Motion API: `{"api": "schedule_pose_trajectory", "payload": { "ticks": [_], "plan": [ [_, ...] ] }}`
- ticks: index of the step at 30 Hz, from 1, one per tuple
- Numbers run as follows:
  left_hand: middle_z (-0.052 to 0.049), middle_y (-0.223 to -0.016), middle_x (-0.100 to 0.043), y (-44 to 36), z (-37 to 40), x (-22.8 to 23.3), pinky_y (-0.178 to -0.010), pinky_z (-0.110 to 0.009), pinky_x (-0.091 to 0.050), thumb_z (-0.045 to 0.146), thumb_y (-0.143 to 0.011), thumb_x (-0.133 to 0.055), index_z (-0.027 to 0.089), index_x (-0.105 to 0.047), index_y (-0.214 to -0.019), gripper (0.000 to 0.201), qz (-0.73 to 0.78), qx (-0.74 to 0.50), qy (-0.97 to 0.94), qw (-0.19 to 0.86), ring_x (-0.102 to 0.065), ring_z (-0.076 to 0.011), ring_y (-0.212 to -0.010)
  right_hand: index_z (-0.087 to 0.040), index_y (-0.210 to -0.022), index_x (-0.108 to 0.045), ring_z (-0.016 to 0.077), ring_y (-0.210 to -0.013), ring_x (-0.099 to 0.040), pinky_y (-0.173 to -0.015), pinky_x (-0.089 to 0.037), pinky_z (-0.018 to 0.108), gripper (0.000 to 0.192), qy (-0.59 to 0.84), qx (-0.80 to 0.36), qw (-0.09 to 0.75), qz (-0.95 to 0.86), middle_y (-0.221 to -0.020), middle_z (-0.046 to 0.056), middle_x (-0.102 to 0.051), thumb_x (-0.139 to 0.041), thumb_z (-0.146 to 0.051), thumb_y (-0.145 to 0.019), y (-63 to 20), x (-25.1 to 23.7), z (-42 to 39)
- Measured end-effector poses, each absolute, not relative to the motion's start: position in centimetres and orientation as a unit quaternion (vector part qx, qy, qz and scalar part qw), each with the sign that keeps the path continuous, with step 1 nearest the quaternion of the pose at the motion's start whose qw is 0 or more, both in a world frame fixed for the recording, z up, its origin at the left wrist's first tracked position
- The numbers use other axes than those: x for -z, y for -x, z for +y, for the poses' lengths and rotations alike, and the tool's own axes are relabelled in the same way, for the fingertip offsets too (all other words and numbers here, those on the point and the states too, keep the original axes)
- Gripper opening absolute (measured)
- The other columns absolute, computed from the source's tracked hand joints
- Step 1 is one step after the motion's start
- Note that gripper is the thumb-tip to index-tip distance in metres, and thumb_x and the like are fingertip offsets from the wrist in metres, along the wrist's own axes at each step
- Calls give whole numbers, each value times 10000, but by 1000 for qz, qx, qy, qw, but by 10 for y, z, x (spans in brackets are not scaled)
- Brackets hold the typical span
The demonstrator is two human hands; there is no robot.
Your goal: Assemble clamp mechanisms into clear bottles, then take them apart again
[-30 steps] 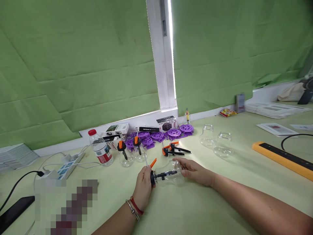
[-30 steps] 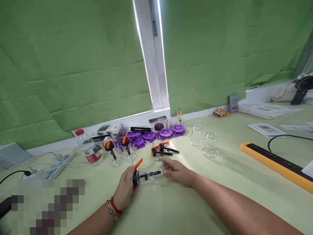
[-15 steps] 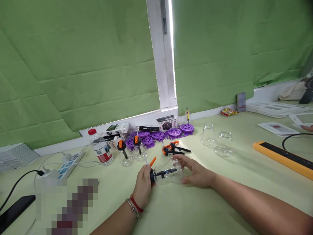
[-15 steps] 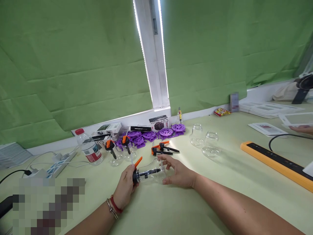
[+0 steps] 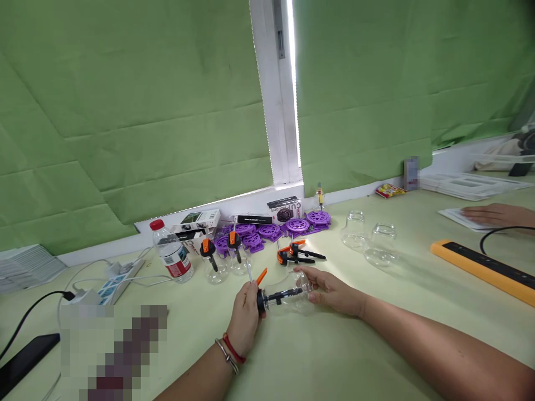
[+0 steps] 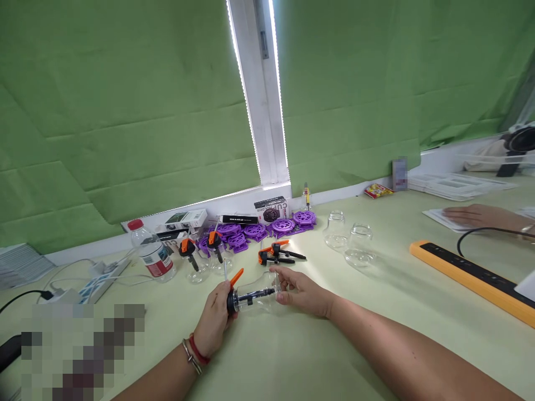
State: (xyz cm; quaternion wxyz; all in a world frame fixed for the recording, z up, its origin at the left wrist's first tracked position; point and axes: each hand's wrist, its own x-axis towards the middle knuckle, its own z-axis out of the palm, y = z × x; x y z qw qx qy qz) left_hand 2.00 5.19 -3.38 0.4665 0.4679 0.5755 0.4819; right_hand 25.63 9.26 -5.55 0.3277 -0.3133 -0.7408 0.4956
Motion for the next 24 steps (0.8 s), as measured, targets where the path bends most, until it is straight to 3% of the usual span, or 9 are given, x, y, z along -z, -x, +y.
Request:
{"api": "schedule_pose_trajectory", "payload": {
  "ticks": [4, 10, 15, 20, 24],
  "plan": [
    [51, -548, -443, -20, 52, 33, -441, -218, -288, 629, -795, -392, 196, -467, -684, 453, 577, -478, -464, 472, -434, -98, -455, -197, -1353, -395, 219, -924, -524, -853, -419, 391, 689, 312, -501, 329, -737, -1009, 69, -558, -529, -582, -798, -255, 53, 92],
    [59, -557, -435, -21, 51, 32, -471, -219, -336, 600, -811, -396, 203, -444, -685, 420, 574, -484, -457, 477, -428, -92, -471, -203, -1406, -314, 269, -1091, -492, -959, -362, 449, 714, 307, -493, 314, -751, -1162, 113, -541, -459, -601, -831, -257, 53, 91],
    [54, -582, -444, -21, 52, 33, -485, -221, -363, 599, -804, -416, 198, -463, -711, 414, 564, -489, -457, 483, -435, -90, -492, -256, -1459, -107, 288, -1270, -356, -1061, -251, 472, 952, 288, -432, 333, -787, -1393, 136, -370, -649, -538, -729, -261, 51, 88],
    [64, -562, -434, -22, 52, 31, -466, -216, -352, 604, -792, -428, 196, -453, -702, 419, 564, -491, -451, 487, -427, -82, -471, -235, -1377, -340, 295, -1248, -378, -1065, -274, 465, 833, 329, -367, 332, -804, -1339, 123, -414, -718, -479, -676, -260, 48, 85],
    [76, -531, -430, -24, 51, 27, -451, -213, -337, 614, -772, -447, 199, -440, -693, 422, 566, -489, -442, 496, -420, -78, -446, -224, -1372, -359, 305, -1237, -378, -1058, -278, 476, 809, 354, -366, 311, -803, -1321, 121, -420, -698, -495, -689, -261, 45, 85]
  ]
}}
